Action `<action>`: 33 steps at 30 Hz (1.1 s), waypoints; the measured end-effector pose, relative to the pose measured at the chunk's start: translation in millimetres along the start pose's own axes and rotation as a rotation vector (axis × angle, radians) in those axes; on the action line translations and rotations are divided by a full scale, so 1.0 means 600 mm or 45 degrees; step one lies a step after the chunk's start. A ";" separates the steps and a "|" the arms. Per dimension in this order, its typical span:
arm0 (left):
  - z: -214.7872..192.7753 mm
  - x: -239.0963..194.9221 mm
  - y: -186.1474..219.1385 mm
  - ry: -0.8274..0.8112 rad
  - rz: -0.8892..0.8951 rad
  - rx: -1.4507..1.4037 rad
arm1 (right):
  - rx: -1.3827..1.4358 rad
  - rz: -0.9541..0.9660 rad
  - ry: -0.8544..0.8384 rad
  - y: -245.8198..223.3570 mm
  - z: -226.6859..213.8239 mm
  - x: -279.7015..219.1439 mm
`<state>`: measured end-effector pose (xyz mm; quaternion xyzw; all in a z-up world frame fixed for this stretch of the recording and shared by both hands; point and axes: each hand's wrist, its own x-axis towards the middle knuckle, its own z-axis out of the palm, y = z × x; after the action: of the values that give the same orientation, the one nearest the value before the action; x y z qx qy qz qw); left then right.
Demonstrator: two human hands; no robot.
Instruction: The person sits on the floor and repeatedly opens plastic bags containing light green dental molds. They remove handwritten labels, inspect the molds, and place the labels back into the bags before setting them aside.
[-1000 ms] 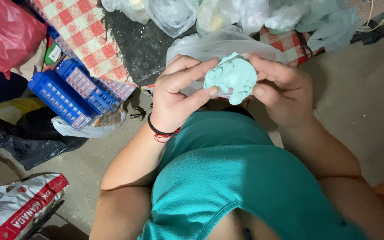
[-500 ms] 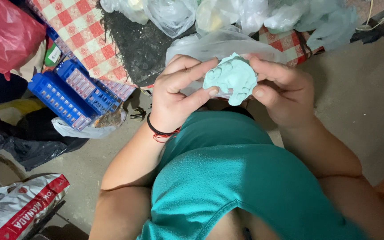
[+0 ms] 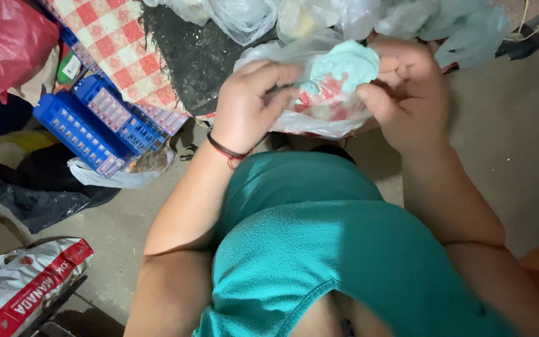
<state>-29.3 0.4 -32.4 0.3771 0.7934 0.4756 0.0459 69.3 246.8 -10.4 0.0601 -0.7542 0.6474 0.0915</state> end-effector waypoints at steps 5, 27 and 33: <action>0.076 -0.050 -0.137 -0.455 -0.321 0.141 | -0.685 0.170 -0.105 0.052 -0.001 -0.028; 0.084 -0.048 -0.163 -0.594 -0.573 0.244 | -1.329 0.017 -0.444 0.179 0.003 -0.064; 0.078 -0.046 -0.154 -0.603 -0.582 0.212 | -1.282 -0.157 -0.341 0.170 0.004 -0.053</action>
<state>-40.8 -7.9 -138.7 0.2920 0.8608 0.2858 0.3034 79.0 259.1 -116.1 0.1353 -0.9722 0.1847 0.0497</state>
